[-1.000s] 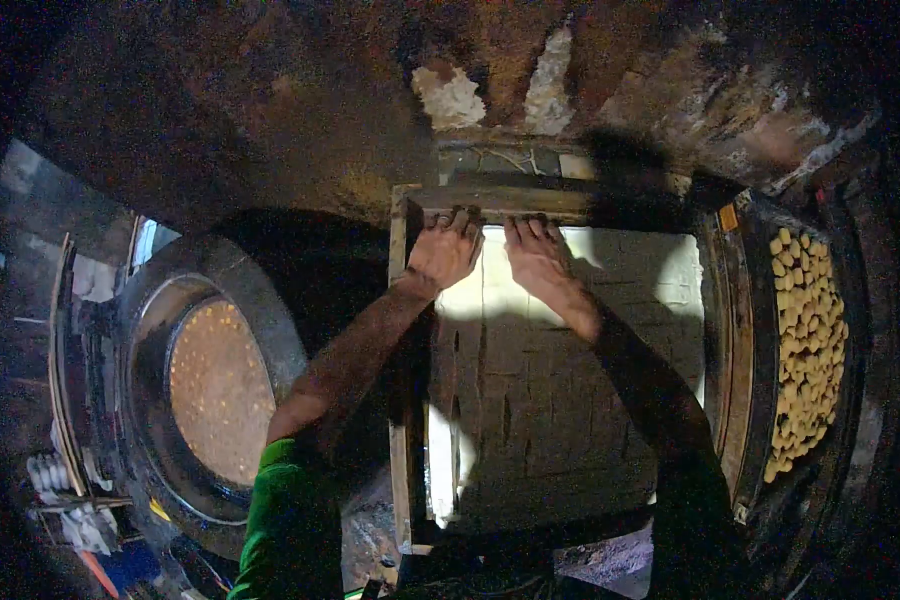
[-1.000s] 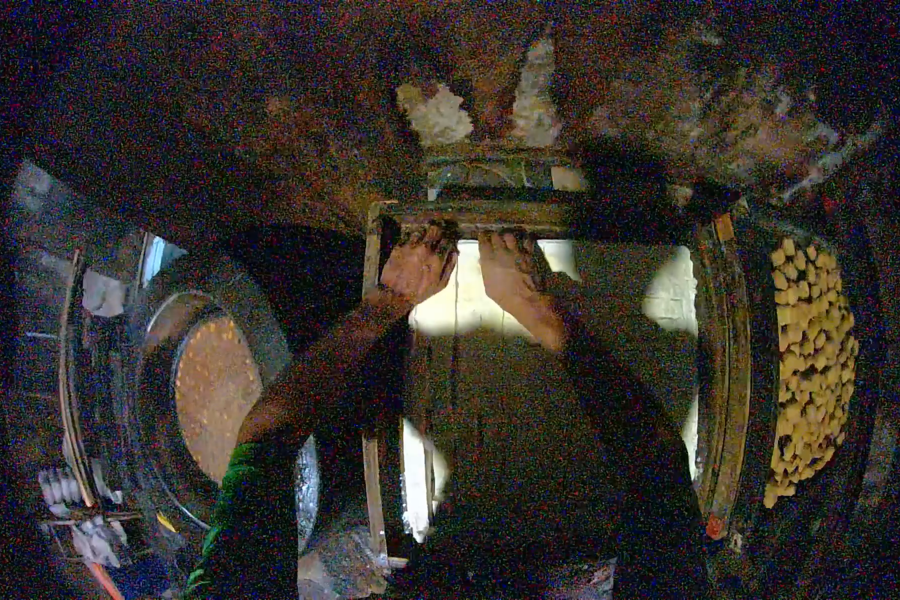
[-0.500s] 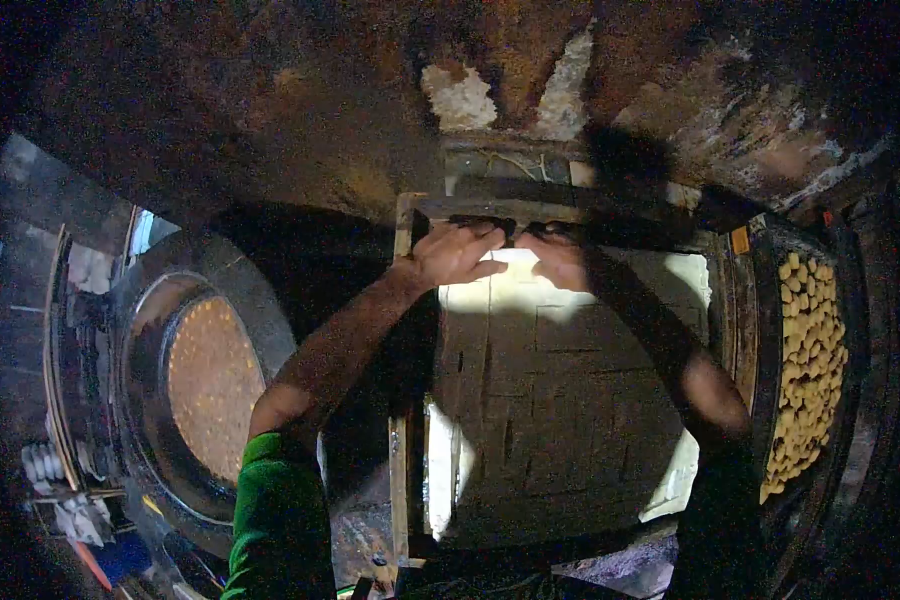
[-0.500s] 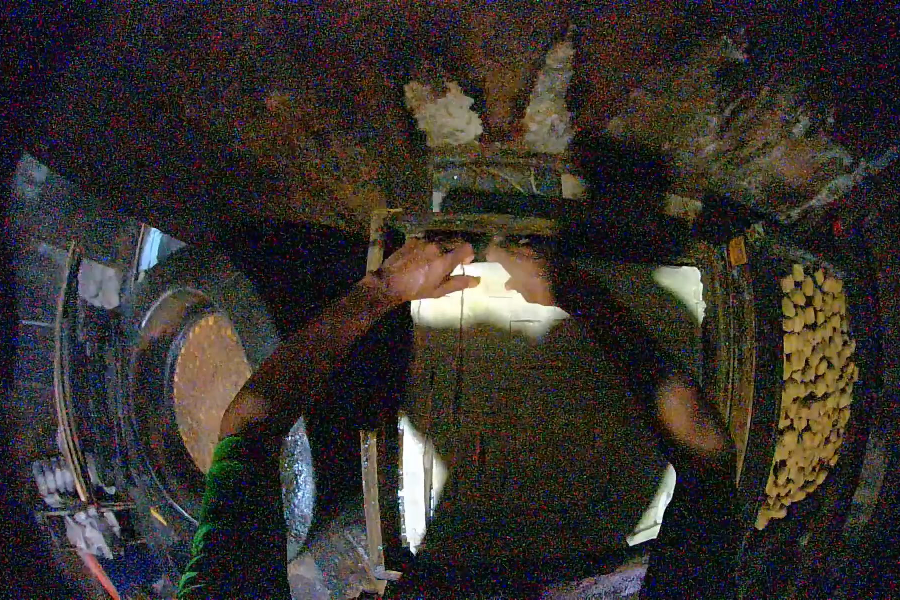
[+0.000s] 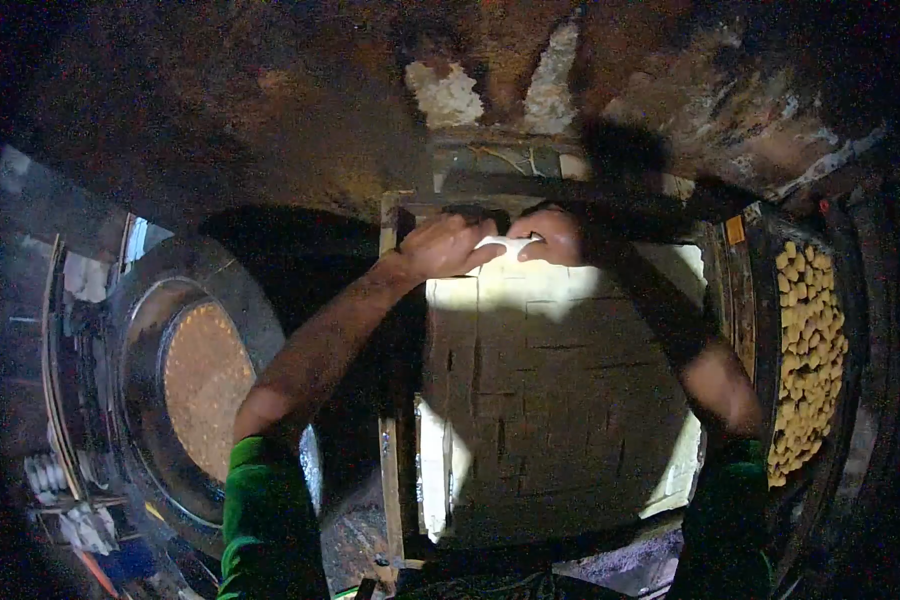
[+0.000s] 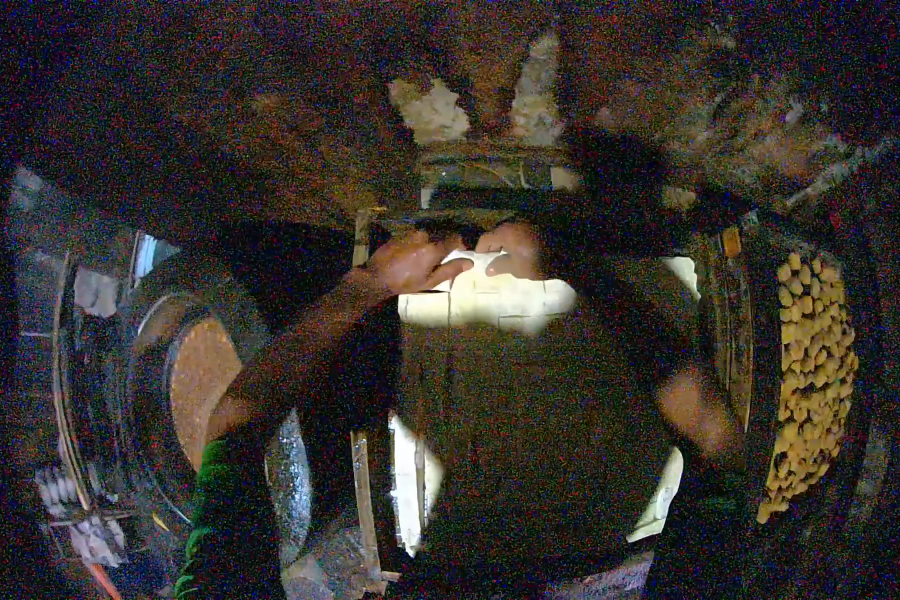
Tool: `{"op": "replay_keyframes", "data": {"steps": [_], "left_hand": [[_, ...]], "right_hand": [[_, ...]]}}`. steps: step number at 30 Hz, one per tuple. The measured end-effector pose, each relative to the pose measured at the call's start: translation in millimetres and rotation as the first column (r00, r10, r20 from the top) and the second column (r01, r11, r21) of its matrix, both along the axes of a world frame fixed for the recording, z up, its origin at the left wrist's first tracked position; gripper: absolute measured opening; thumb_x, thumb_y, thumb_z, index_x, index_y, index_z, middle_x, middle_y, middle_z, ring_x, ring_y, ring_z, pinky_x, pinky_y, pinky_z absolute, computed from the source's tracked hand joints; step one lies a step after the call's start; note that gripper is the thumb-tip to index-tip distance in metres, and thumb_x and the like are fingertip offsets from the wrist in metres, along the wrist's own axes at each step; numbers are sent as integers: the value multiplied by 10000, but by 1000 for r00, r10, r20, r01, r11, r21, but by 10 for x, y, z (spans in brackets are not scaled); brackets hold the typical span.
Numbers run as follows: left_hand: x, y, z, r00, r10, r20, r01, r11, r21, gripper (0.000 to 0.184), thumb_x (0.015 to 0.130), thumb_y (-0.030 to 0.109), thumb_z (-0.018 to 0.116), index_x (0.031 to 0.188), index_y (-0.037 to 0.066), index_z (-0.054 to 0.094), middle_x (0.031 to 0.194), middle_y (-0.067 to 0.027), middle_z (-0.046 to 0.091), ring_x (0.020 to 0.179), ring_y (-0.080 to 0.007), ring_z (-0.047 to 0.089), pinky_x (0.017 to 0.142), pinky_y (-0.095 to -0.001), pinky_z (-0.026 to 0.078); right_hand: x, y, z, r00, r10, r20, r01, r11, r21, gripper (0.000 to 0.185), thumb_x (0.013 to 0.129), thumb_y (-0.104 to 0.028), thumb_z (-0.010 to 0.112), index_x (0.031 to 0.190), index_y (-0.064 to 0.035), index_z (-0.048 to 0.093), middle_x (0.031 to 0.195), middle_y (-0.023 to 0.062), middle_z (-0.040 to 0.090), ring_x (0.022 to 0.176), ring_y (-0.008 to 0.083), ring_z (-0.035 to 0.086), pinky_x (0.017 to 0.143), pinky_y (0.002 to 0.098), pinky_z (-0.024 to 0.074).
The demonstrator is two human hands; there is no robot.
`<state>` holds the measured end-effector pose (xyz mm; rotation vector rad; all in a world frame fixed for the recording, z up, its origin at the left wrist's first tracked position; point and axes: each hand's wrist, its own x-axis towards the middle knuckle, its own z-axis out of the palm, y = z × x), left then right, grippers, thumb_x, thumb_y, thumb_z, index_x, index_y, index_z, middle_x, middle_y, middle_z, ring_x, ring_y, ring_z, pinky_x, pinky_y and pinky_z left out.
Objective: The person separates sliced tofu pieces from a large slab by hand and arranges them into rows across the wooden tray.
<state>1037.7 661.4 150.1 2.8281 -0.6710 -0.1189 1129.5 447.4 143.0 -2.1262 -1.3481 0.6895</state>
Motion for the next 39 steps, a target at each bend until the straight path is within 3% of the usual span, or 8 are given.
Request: {"op": "replay_keyframes", "data": {"steps": [4, 7, 12, 23, 26, 29, 35, 39], "left_hand": [[-37, -21, -183, 974, -150, -168, 120, 977, -178, 461, 926, 506, 445, 1029, 90, 614, 826, -220, 636, 759, -395, 626, 722, -511, 509], [-96, -20, -232, 996, 2, -84, -10, 995, -97, 453, 940, 498, 420, 1036, 93, 601, 888, -185, 648, 837, -377, 635, 756, -504, 508], [-45, 25, -402, 982, 58, -179, -112, 945, -308, 481, 952, 468, 407, 1148, 54, 554, 952, -223, 631, 915, -417, 607, 821, -500, 475], [-229, 327, -101, 894, -80, -441, -83, 937, -339, 520, 932, 441, 483, 1279, 53, 478, 1139, -209, 601, 1072, -382, 573, 930, -445, 450], [-318, 386, -283, 890, -211, -404, 35, 915, -401, 563, 902, 374, 555, 1351, 72, 398, 1121, -213, 608, 1077, -387, 567, 924, -447, 462], [-437, 288, -153, 988, -142, 59, 149, 979, -139, 557, 871, 260, 584, 1361, 89, 382, 1083, -177, 634, 1026, -397, 589, 908, -451, 480], [-452, 311, -42, 989, -115, 91, 102, 985, 138, 486, 882, 220, 560, 1320, 59, 423, 1047, -196, 634, 799, -382, 651, 715, -422, 557], [-351, 347, -344, 920, -117, 373, 171, 978, -116, 423, 906, 233, 527, 1283, 53, 453, 1013, -199, 641, 749, -385, 650, 710, -430, 553]], "right_hand": [[-30, -104, -174, 989, 111, -101, -110, 994, 18, 280, 797, -242, 690, 977, -38, 622, 890, 113, 644, 850, 268, 618, 727, 392, 472], [-47, -73, -265, 987, 156, -23, -138, 926, 351, 261, 791, -248, 699, 940, -44, 633, 857, 99, 638, 817, 259, 611, 719, 388, 469], [-195, -52, -144, 999, -52, 8, 52, 993, -107, 223, 841, -212, 626, 936, -11, 636, 918, 148, 643, 885, 322, 607, 763, 416, 467], [-571, -145, -260, 924, -104, 369, 166, 976, -143, 465, 862, -248, 578, 1257, -19, 491, 1254, 189, 517, 1190, 350, 449, 996, 441, 355], [-621, -46, -186, 898, -76, 434, 152, 978, -143, 510, 852, -261, 586, 1279, -8, 468, 1310, 183, 472, 1245, 347, 395, 1036, 447, 313], [-577, 50, -259, 919, -80, 387, 102, 994, -34, 534, 843, -265, 596, 1285, 1, 458, 1304, 186, 469, 1246, 346, 392, 1045, 444, 299], [-478, 8, -455, 948, -80, 309, 73, 997, 35, 553, 836, -272, 613, 1295, -6, 457, 1316, 187, 478, 1252, 352, 406, 1066, 430, 286], [-532, -47, -508, 953, -168, 253, 154, 985, 76, 524, 852, -278, 613, 1286, -17, 475, 1314, 176, 498, 1251, 350, 424, 1078, 422, 285]]}}
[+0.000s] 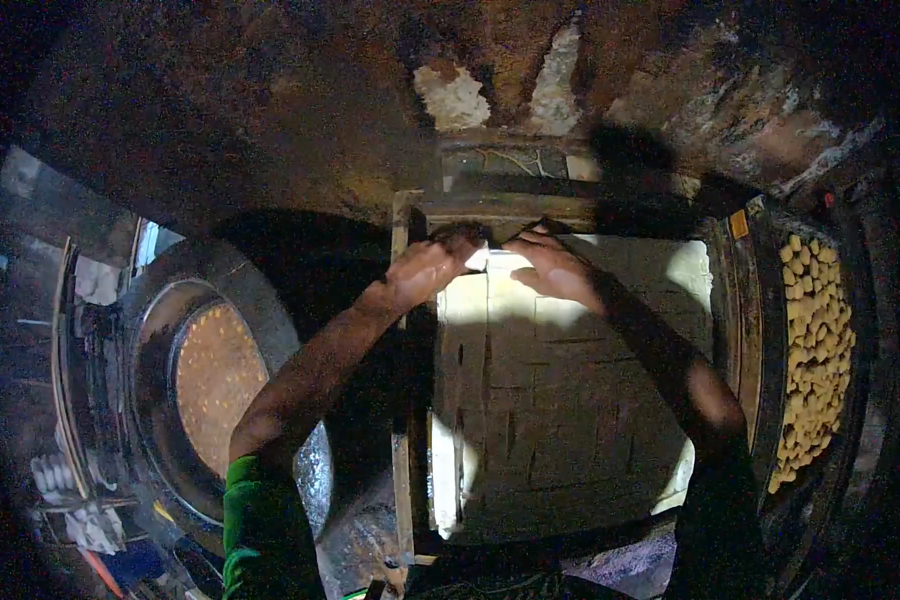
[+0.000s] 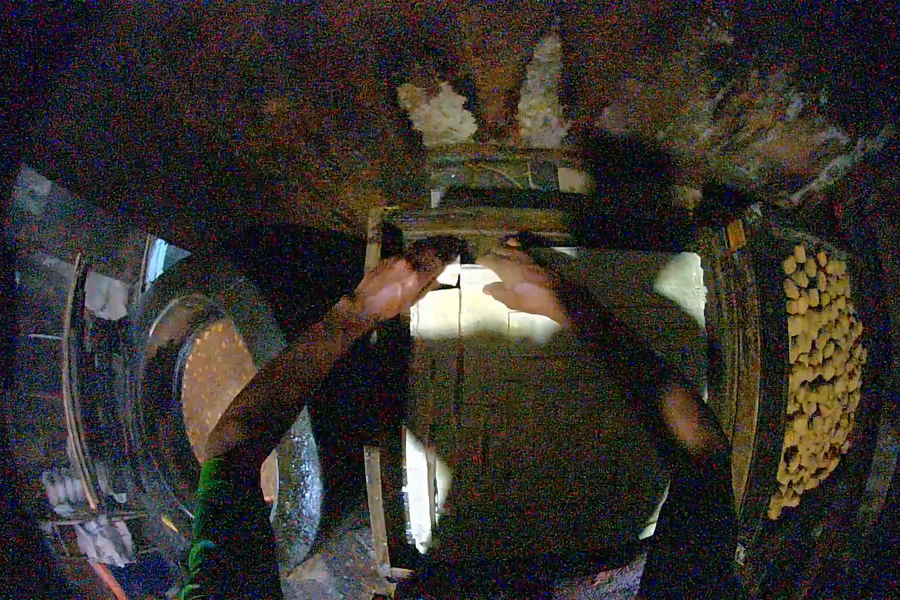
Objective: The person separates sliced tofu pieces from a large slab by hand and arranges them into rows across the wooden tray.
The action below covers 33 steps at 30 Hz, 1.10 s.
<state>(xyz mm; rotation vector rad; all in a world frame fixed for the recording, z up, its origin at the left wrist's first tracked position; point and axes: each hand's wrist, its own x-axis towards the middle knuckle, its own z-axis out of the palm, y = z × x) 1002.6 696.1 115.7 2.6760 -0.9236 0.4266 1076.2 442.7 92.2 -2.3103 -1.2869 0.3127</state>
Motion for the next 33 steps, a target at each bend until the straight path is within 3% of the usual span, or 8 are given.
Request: {"op": "replay_keyframes", "data": {"steps": [6, 11, 12, 17, 19, 21, 26, 33], "left_hand": [[9, 42, -156, 800, -142, -583, -72, 942, -328, 457, 953, 339, 451, 1268, 8, 441, 1130, -251, 588, 965, -382, 620, 837, -452, 504], [6, -175, -181, 884, 260, -389, -226, 965, 133, 531, 960, 421, 394, 1280, 1, 443, 1250, -269, 515, 1140, -398, 527, 930, -466, 459], [-103, -167, -255, 973, 128, 191, -187, 923, 336, 539, 962, 423, 385, 1292, 0, 438, 1273, -260, 506, 1153, -368, 531, 926, -443, 472], [-265, -227, -172, 957, 263, -123, -224, 937, 267, 508, 949, 437, 412, 1258, 42, 491, 1244, -195, 551, 1115, -326, 569, 885, -413, 497], [-104, -158, -288, 993, 90, -80, -75, 981, 176, 510, 944, 468, 411, 1235, 61, 512, 1186, -181, 582, 1039, -326, 604, 868, -428, 500], [-21, -194, -227, 969, 127, -212, -107, 989, 105, 520, 937, 488, 418, 1215, 61, 523, 1149, -194, 593, 1007, -336, 612, 861, -439, 497], [148, -274, 55, 820, 102, -564, -105, 994, 27, 526, 897, 535, 481, 1165, 85, 526, 887, -191, 659, 877, -364, 641, 804, -481, 484], [118, -230, -20, 838, -97, -536, -39, 971, -237, 496, 864, 492, 581, 1122, 77, 489, 939, -200, 640, 892, -363, 635, 797, -479, 477]], "right_hand": [[-53, -25, 231, 999, 5, -45, -9, 995, -95, 510, 882, -323, 585, 1272, -9, 487, 1324, 193, 484, 1266, 343, 410, 1068, 410, 310], [-91, 43, 229, 975, 13, 220, -23, 999, 43, 461, 919, -312, 531, 1258, -2, 496, 1284, 186, 493, 1230, 343, 422, 1044, 409, 334], [-179, 38, 178, 924, 25, 381, -40, 999, 31, 443, 926, -306, 514, 1249, -3, 502, 1273, 179, 488, 1204, 340, 433, 1027, 411, 347], [-173, -161, -222, 754, 246, 609, -248, 965, -83, 364, 935, -257, 460, 1230, -56, 531, 1336, 167, 467, 1220, 330, 433, 1020, 430, 352], [-207, 2, 184, 833, 295, 467, -202, 949, -241, 391, 916, -271, 526, 1239, -50, 527, 1339, 180, 476, 1207, 336, 462, 1008, 405, 379], [-150, 74, 259, 960, -32, -280, 45, 998, 40, 482, 872, -304, 616, 1255, -29, 513, 1281, 197, 521, 1165, 335, 507, 970, 395, 417], [229, 165, 217, 906, 103, -411, -165, 979, -119, 591, 756, -317, 722, 1199, 18, 520, 1113, 201, 587, 1074, 303, 552, 916, 369, 432], [110, 137, 397, 903, -3, -429, -38, 995, -87, 568, 720, -332, 728, 1146, -6, 540, 1105, 178, 567, 1070, 291, 535, 906, 374, 415]]}}
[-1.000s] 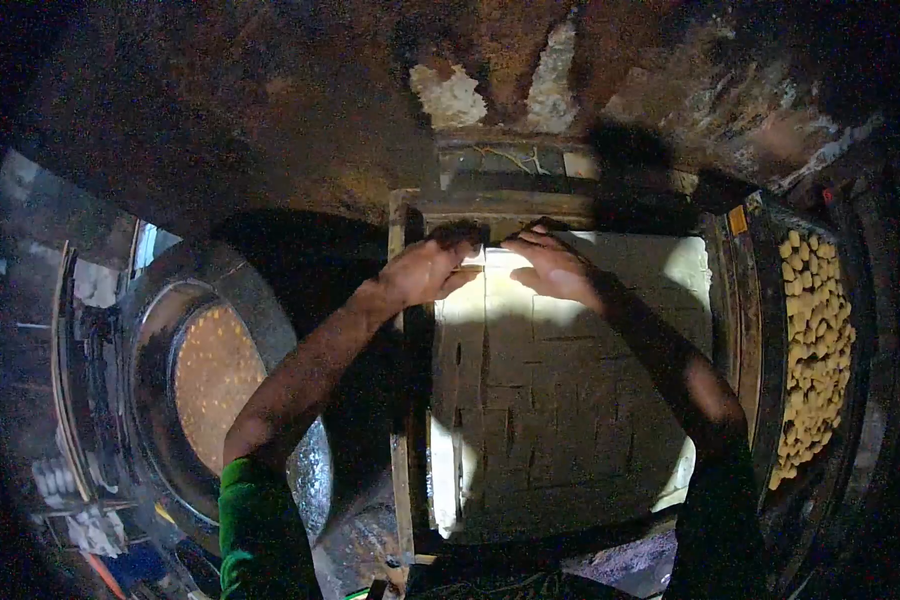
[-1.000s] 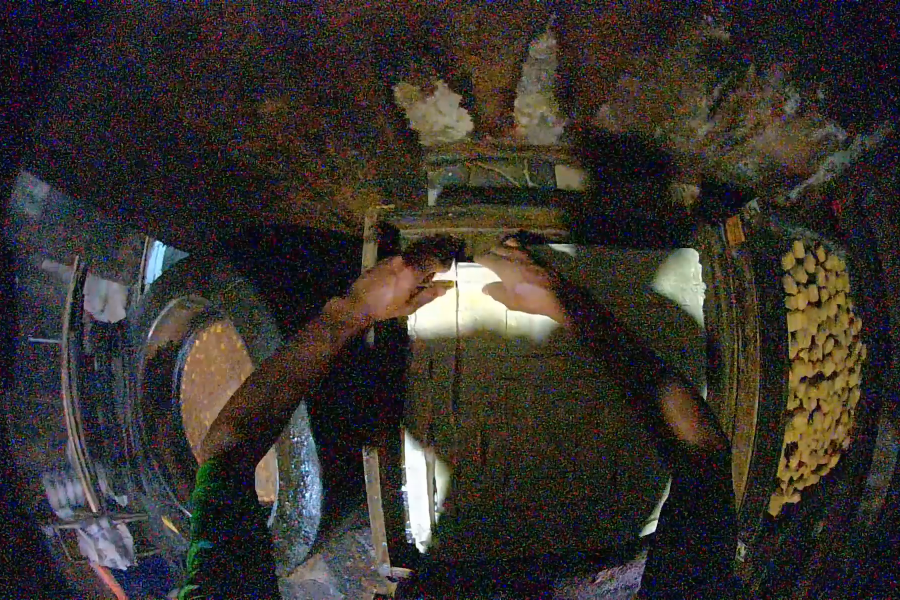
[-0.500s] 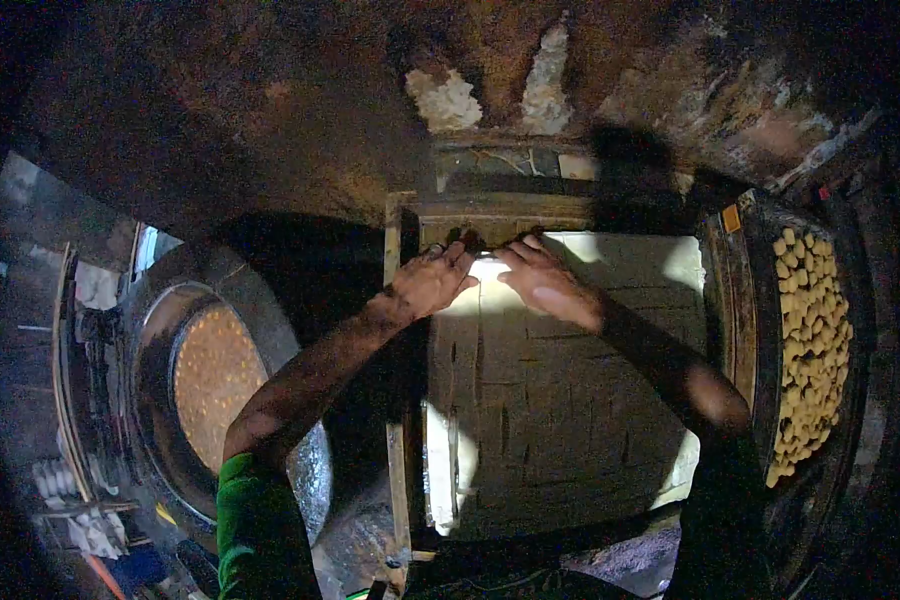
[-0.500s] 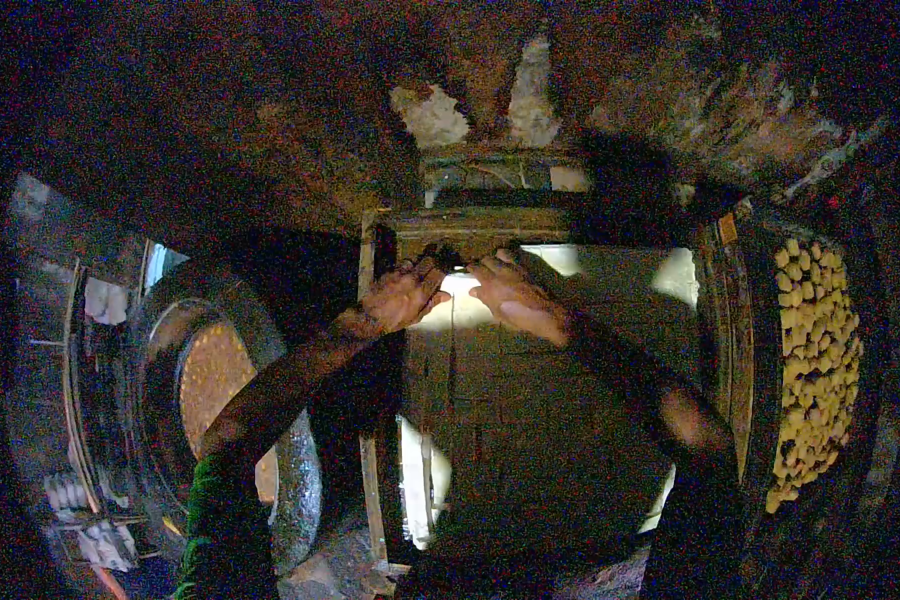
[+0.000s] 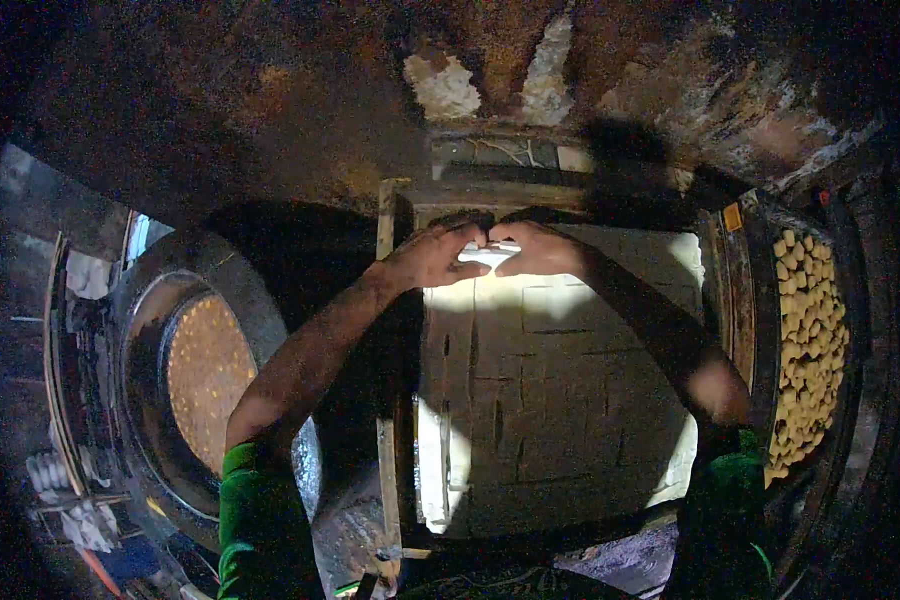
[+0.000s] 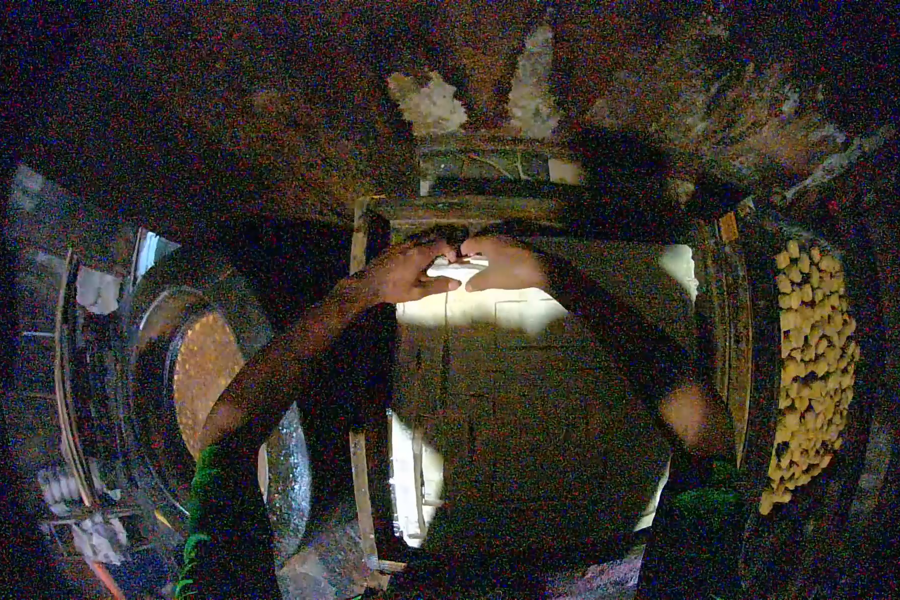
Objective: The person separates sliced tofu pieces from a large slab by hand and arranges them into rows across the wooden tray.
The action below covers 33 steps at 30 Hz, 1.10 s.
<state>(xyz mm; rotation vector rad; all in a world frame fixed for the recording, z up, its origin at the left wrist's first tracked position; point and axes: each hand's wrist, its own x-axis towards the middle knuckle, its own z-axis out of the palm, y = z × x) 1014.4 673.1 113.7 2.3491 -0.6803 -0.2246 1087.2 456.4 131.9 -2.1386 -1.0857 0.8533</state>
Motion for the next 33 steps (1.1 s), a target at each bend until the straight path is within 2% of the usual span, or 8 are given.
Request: {"op": "replay_keyframes", "data": {"steps": [7, 12, 18, 21, 24, 27, 30, 33], "left_hand": [[-95, -37, 245, 982, 121, -144, -97, 982, 164, 547, 874, 529, 539, 1140, 58, 459, 939, -210, 620, 906, -356, 628, 801, -479, 479], [-214, -132, -142, 804, -13, 594, -170, 953, 251, 597, 834, 580, 541, 1074, 37, 484, 931, -196, 615, 767, -365, 630, 674, -477, 510], [-99, -145, 330, 968, 243, 62, -250, 959, 131, 457, 929, 456, 471, 1070, 21, 472, 877, -225, 597, 819, -396, 626, 680, -501, 496], [-223, -210, 185, 971, 240, 20, -240, 968, 65, 460, 952, 444, 430, 1124, 20, 484, 1026, -255, 573, 1001, -416, 574, 827, -518, 459], [-354, -312, -122, 949, 294, 117, -316, 884, 344, 545, 963, 467, 366, 1271, 30, 471, 1331, -244, 443, 1246, -452, 392, 1027, -556, 321], [-377, -314, -393, 656, 103, 747, -432, 863, 261, 591, 950, 458, 404, 1142, -89, 523, 1033, -305, 531, 1053, -405, 529, 951, -523, 398], [-628, -383, 5, 974, 228, 6, -212, 895, 392, 601, 943, 449, 420, 1068, -124, 553, 1025, -303, 579, 1004, -396, 589, 832, -478, 500], [-636, -418, 76, 905, 190, 380, -315, 900, 299, 583, 920, 477, 452, 1022, -83, 580, 819, -236, 638, 782, -392, 651, 684, -445, 546]], "right_hand": [[-154, 54, -24, 997, -26, 76, 26, 1000, 3, 524, 791, -376, 691, 1162, -41, 531, 1120, 173, 564, 1108, 298, 516, 947, 411, 407], [-320, -88, -143, 621, 10, 784, -160, 981, 114, 518, 801, -382, 697, 1177, -87, 499, 1058, 169, 607, 984, 338, 593, 831, 442, 490], [-122, 84, -25, 999, -25, -23, 34, 792, 610, 412, 809, -284, 715, 1059, -6, 540, 903, 124, 607, 821, 211, 598, 722, 368, 480], [-175, -38, -26, 998, 68, -3, -68, 998, 9, 457, 818, -354, 680, 1129, -43, 555, 1172, 160, 562, 1066, 294, 545, 917, 410, 418], [-384, -105, -162, 724, 3, 690, -175, 968, 179, 481, 890, -412, 553, 1152, -8, 561, 1184, 199, 546, 1140, 371, 473, 1060, 434, 291], [-449, -111, -341, 746, -38, 664, -124, 973, 195, 365, 873, -303, 595, 1104, -21, 578, 1185, 161, 547, 1173, 364, 432, 1004, 453, 340], [-599, -162, -390, 700, -1, 715, -135, 982, 133, 421, 864, -310, 599, 1145, -3, 542, 1176, 172, 548, 1187, 368, 424, 1013, 447, 339], [-673, -197, -294, 761, 14, 648, -82, 994, 75, 464, 844, -306, 627, 1169, 7, 519, 1142, 178, 564, 1143, 351, 480, 1017, 425, 352]]}}
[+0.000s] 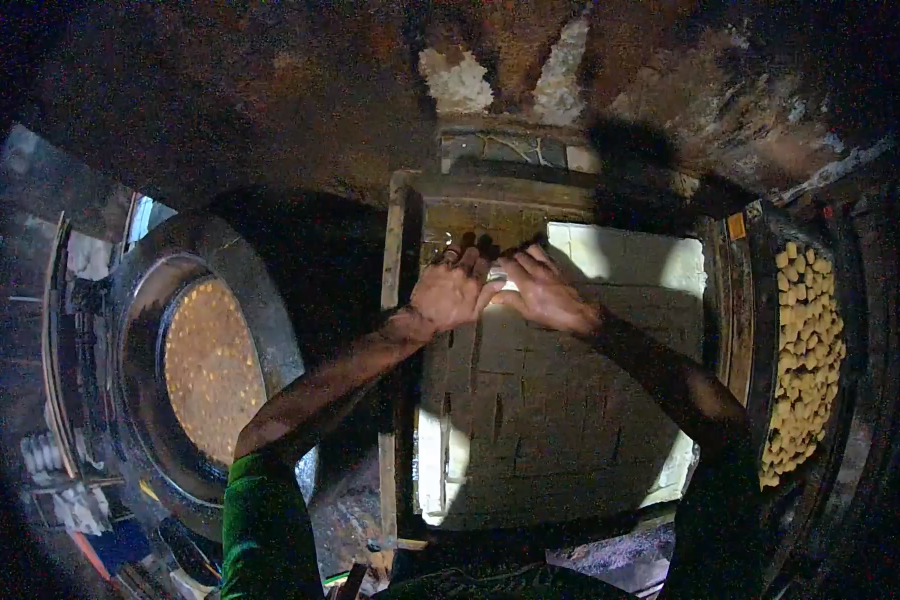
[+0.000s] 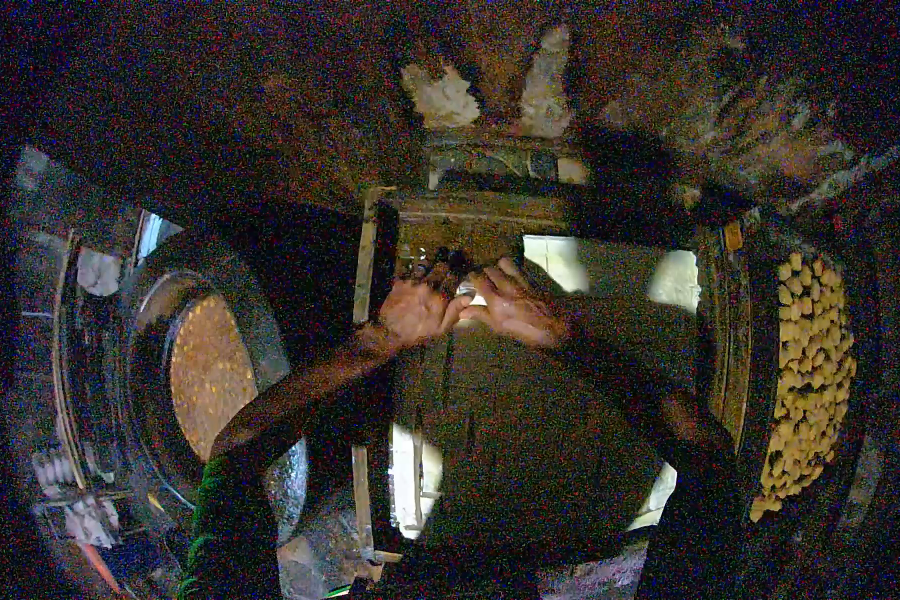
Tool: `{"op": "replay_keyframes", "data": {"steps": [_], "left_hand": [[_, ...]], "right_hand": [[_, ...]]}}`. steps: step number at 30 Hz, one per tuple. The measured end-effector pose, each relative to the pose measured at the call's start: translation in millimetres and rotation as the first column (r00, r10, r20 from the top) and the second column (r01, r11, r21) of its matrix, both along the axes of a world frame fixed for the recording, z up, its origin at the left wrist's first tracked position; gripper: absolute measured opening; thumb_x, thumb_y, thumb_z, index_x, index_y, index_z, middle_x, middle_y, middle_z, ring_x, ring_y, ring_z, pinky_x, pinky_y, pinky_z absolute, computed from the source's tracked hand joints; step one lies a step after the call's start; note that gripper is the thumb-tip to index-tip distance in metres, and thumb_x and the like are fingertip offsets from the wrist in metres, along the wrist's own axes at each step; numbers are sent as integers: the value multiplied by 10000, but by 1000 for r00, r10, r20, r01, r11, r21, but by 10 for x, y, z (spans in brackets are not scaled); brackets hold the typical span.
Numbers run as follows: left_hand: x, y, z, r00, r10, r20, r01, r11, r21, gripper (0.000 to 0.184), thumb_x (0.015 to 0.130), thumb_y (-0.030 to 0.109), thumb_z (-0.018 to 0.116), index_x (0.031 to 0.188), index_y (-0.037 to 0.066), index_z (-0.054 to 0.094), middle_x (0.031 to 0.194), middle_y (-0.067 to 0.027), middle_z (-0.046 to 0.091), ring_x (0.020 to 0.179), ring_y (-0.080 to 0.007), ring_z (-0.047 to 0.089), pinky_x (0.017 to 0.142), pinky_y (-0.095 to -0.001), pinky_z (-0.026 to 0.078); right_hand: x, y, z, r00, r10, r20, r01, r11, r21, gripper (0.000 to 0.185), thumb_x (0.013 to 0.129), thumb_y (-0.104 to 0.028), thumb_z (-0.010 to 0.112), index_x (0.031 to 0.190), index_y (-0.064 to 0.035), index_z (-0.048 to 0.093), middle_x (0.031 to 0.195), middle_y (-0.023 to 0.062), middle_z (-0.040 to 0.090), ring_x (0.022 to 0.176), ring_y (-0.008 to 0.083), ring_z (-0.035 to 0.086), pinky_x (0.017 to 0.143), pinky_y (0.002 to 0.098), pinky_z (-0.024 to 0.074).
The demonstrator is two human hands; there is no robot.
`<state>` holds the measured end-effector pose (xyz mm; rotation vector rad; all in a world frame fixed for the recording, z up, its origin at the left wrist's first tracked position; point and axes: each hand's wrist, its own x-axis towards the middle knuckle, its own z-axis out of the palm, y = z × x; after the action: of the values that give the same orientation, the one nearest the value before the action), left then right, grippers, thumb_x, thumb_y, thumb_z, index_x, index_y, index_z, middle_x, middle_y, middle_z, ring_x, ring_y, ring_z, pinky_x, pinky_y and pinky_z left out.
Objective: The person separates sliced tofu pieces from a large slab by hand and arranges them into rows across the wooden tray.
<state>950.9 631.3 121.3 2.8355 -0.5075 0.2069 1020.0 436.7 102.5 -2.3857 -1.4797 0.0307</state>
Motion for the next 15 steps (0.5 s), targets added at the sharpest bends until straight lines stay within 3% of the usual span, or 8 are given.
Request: {"op": "replay_keyframes", "data": {"steps": [2, 4, 7, 9, 10, 11, 12, 15], "left_hand": [[7, 15, -34, 940, -27, 340, 47, 998, -50, 588, 913, 496, 458, 1015, -71, 579, 752, -208, 641, 728, -389, 653, 685, -445, 543], [43, 34, 126, 987, 18, -158, -23, 999, -31, 612, 906, 522, 455, 1061, -60, 564, 891, -240, 633, 826, -381, 648, 732, -448, 534], [118, 27, 190, 924, 20, -382, -46, 997, -58, 642, 900, 554, 443, 1129, -40, 529, 1078, -271, 571, 911, -368, 637, 794, -452, 517], [9, -34, -6, 954, 42, -296, -68, 994, -81, 649, 878, 568, 469, 1143, -22, 518, 1129, -262, 526, 962, -372, 610, 760, -467, 517], [-65, -35, -121, 998, 9, -60, -10, 1000, -12, 659, 842, 615, 478, 1107, 15, 542, 1112, -222, 553, 966, -375, 597, 767, -480, 487], [-119, -31, -175, 984, -41, 176, 29, 997, 69, 669, 806, 662, 487, 1071, 53, 567, 1094, -182, 579, 971, -378, 585, 774, -493, 458], [-147, -38, -131, 972, -101, 211, 78, 991, 112, 677, 805, 667, 486, 1065, 45, 552, 1149, -199, 560, 1037, -379, 566, 789, -495, 457], [-138, -46, -88, 986, -32, 163, 10, 990, 138, 667, 804, 659, 496, 1063, 48, 558, 1136, -196, 564, 1016, -366, 577, 775, -478, 466]], "right_hand": [[28, -3, -100, 999, -18, 47, 17, 1000, 12, 487, 828, -310, 659, 1172, 5, 519, 1133, 174, 571, 1119, 334, 511, 1004, 414, 374], [109, 9, -214, 807, -71, -587, 173, 978, 119, 597, 789, -410, 694, 1211, -25, 522, 1198, 187, 559, 1141, 329, 510, 964, 413, 420], [246, 76, -187, 709, -27, -704, 116, 990, 79, 650, 736, -402, 753, 1214, -32, 512, 1186, 150, 573, 1118, 297, 528, 950, 408, 424], [115, 9, 174, 638, 35, -769, 71, 992, 104, 680, 723, -411, 751, 1227, -37, 489, 1192, 150, 567, 1120, 307, 526, 946, 419, 422], [7, -31, 329, 892, -16, -451, 12, 1000, -12, 639, 727, -381, 748, 1199, -33, 493, 1112, 153, 564, 1076, 307, 528, 909, 402, 436], [-89, -57, 390, 998, -11, -55, 3, 990, -141, 599, 732, -351, 745, 1171, -29, 496, 1031, 156, 561, 1032, 306, 530, 873, 384, 450], [-134, -112, 270, 994, 45, 96, -41, 998, -49, 606, 722, -373, 725, 1165, -44, 473, 1011, 159, 532, 1015, 336, 494, 871, 418, 418], [21, -87, 122, 996, 58, 73, -61, 997, 48, 587, 746, -464, 675, 1139, -58, 515, 1010, 155, 563, 1020, 347, 537, 892, 461, 429]]}}
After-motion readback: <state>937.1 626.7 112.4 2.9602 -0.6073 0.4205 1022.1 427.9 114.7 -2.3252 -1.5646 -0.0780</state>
